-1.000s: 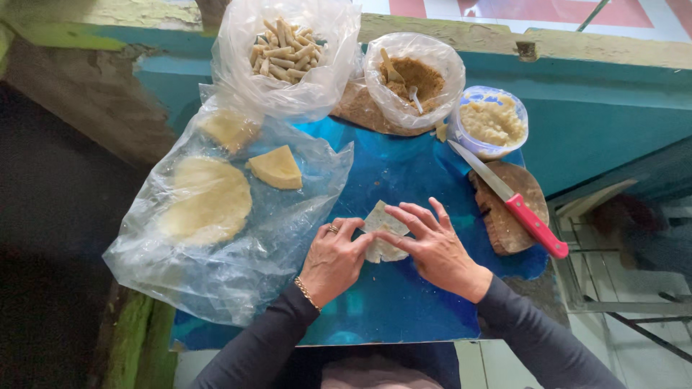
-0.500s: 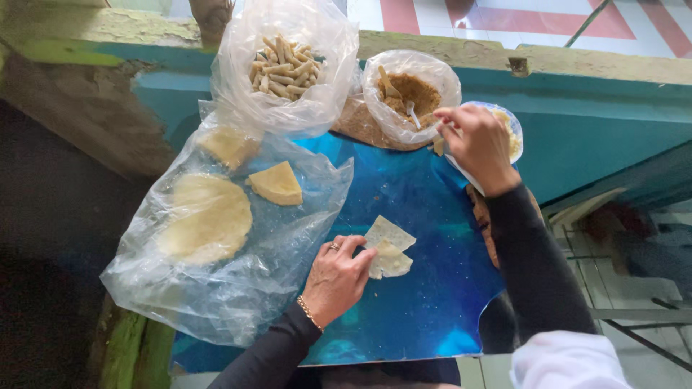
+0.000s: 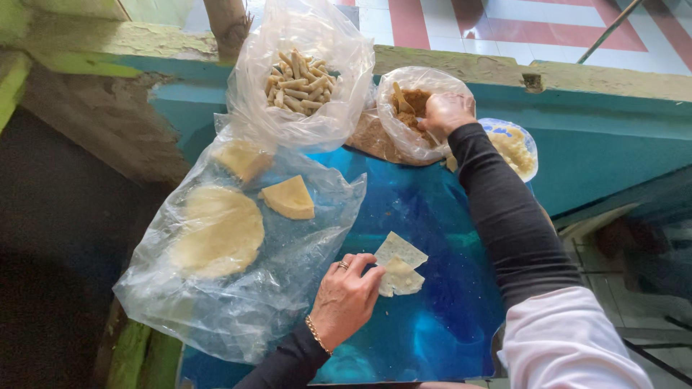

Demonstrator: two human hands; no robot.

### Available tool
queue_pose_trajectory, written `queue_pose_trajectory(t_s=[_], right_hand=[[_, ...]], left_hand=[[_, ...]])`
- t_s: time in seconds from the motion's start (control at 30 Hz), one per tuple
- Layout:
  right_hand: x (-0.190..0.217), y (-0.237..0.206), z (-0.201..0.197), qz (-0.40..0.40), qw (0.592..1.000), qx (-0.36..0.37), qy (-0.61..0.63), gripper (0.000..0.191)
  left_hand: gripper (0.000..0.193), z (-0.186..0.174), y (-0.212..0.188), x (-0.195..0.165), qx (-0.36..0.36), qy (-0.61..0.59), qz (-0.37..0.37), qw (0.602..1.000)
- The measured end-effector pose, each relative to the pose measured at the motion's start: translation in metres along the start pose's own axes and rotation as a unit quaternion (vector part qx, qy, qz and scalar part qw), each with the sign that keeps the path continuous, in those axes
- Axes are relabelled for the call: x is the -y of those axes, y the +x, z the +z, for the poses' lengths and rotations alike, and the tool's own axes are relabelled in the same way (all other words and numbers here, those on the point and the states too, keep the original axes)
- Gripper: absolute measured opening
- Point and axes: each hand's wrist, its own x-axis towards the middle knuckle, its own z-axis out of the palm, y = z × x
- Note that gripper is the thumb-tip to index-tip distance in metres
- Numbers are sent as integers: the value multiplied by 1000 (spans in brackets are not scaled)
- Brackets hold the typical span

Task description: The person folds square pastry wrappers into filled parcels. They spoon a light filling from a plastic container onto a wrapper, fold the wrapper over, and press the edges closed by hand, setting finished parcels aside while more wrappers and dough pieces wait on the table.

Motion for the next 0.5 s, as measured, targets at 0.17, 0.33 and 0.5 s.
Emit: queue_pose_trajectory(t_s=[0.17,0.33,0.5], right_hand=[[6,-2,-3,1,999,31,-17,32],[4,4,-5,-15,997,-45,-57,30],[1,2,1,-40,989,-31,-139,30]], left_hand=[[21,-2,-1,-1,6,-10,-5,1000],[20,-2,1,-2,0,-11,-2,1000],[19,-3,1,0,-2,-10,-7,1000]])
